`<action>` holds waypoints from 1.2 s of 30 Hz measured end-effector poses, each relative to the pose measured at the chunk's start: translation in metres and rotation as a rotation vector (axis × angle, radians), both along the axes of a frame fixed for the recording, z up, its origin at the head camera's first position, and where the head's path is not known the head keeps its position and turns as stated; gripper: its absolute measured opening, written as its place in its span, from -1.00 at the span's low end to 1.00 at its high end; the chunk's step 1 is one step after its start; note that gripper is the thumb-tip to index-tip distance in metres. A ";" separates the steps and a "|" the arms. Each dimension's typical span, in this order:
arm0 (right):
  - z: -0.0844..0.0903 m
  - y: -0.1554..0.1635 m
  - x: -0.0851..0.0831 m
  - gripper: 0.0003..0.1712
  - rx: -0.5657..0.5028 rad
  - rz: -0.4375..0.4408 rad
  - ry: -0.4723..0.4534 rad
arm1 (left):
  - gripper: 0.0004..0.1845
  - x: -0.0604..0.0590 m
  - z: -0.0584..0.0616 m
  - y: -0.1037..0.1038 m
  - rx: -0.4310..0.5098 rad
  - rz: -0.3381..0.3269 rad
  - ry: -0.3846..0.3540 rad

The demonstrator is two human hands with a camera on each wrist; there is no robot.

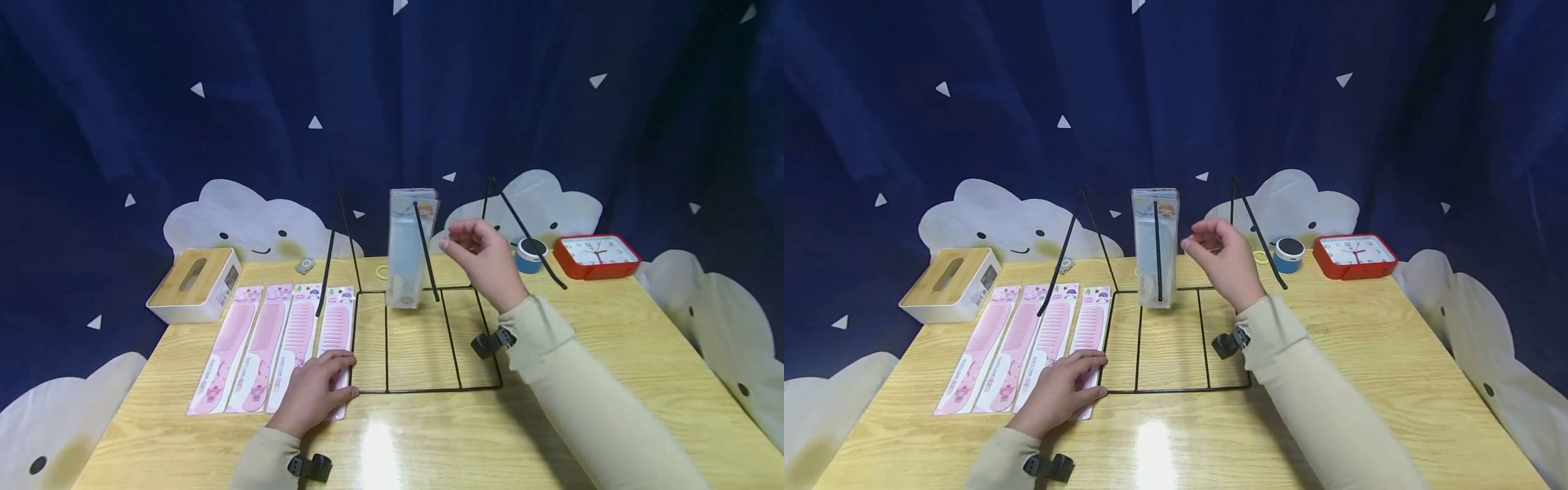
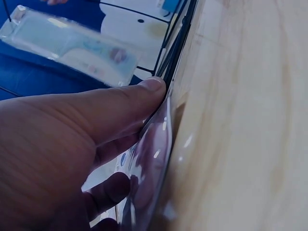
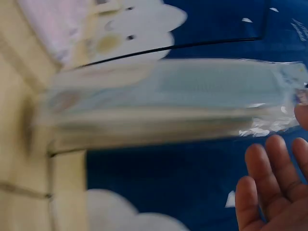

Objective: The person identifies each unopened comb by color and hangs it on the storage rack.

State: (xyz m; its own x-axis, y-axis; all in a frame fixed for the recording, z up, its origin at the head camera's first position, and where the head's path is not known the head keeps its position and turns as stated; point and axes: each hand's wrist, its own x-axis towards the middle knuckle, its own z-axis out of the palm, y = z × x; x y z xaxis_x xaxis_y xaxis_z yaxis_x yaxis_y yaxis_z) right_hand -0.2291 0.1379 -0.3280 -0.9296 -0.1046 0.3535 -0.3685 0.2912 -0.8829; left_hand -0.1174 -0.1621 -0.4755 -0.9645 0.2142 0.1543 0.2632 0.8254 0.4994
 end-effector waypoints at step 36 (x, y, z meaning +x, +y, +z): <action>-0.153 0.087 0.082 0.13 0.534 0.068 -0.222 | -0.67 -0.006 0.012 -0.002 0.046 0.008 0.023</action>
State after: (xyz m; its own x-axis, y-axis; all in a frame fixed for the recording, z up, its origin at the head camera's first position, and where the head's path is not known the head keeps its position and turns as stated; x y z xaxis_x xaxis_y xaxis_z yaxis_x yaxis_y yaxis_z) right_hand -0.1471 0.2252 -0.4815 -0.9602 -0.2773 0.0328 -0.2252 0.6994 -0.6783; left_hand -0.1234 -0.1641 -0.4632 -0.9623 0.1982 0.1863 0.2684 0.8037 0.5311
